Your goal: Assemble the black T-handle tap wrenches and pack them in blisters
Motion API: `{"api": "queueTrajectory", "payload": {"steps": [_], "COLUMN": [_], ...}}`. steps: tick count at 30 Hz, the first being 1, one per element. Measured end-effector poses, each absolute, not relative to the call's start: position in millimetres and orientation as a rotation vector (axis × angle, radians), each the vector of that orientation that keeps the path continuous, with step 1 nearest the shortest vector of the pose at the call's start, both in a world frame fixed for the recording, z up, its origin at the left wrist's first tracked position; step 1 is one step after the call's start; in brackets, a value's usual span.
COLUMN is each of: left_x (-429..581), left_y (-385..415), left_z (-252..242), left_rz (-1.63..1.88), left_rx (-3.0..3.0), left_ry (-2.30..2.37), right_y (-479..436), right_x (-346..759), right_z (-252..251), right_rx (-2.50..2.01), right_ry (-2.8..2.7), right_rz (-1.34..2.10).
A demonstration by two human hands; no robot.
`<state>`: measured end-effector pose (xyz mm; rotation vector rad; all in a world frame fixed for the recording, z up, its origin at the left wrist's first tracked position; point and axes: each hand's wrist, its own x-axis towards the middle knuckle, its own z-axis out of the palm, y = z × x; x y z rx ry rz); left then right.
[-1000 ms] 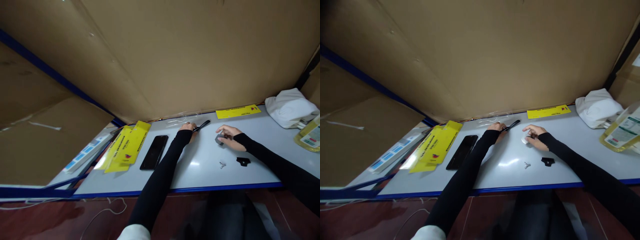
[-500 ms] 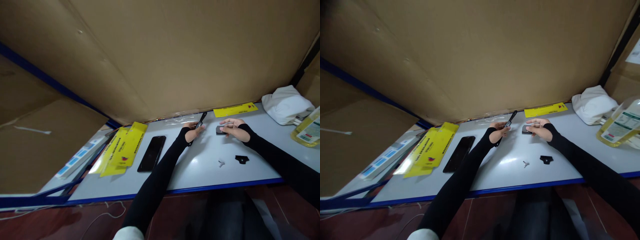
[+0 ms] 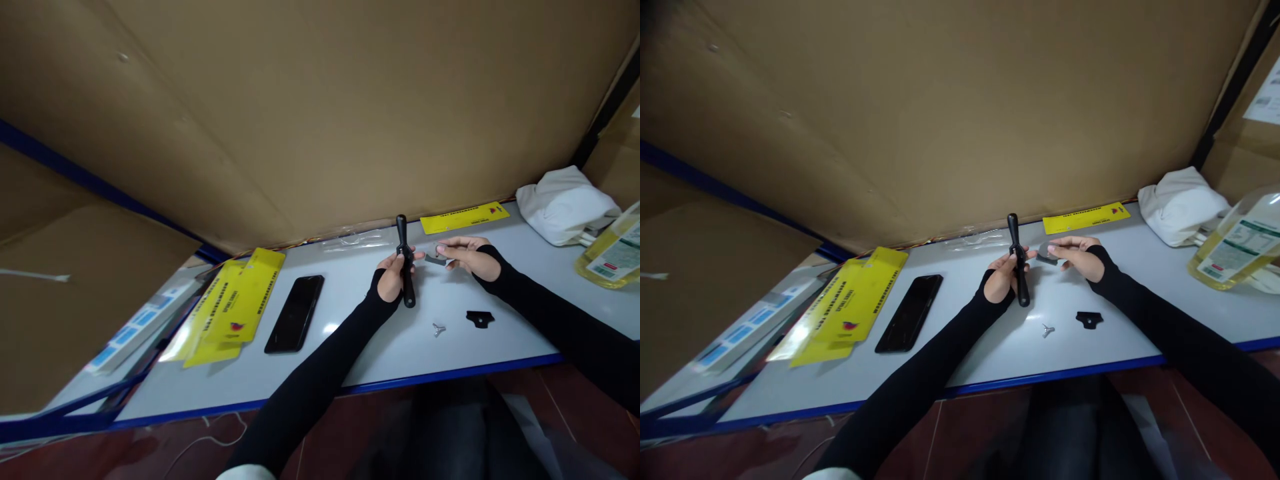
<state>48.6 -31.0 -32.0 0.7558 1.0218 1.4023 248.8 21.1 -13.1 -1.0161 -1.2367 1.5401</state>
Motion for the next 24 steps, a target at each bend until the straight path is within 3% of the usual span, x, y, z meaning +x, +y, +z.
{"api": "queueTrajectory", "payload": {"steps": [8,17,24], "left_x": [65,78,78], "left_y": [-43,-56,-51], "left_z": [-42,-32,-32], "left_rz": [1.46,1.393,1.436], "left_rx": [0.648,0.596,0.562], "left_ry": [0.947,0.902,0.992], "right_y": [2,-7,-10], "right_x": [242,231,232], "right_z": [2,-18,-18], "right_rx": [-1.121,-1.104,-1.137], "right_ry": [-1.354,-1.546,-1.615], "right_rz": [1.344,0.923,0.919]}}
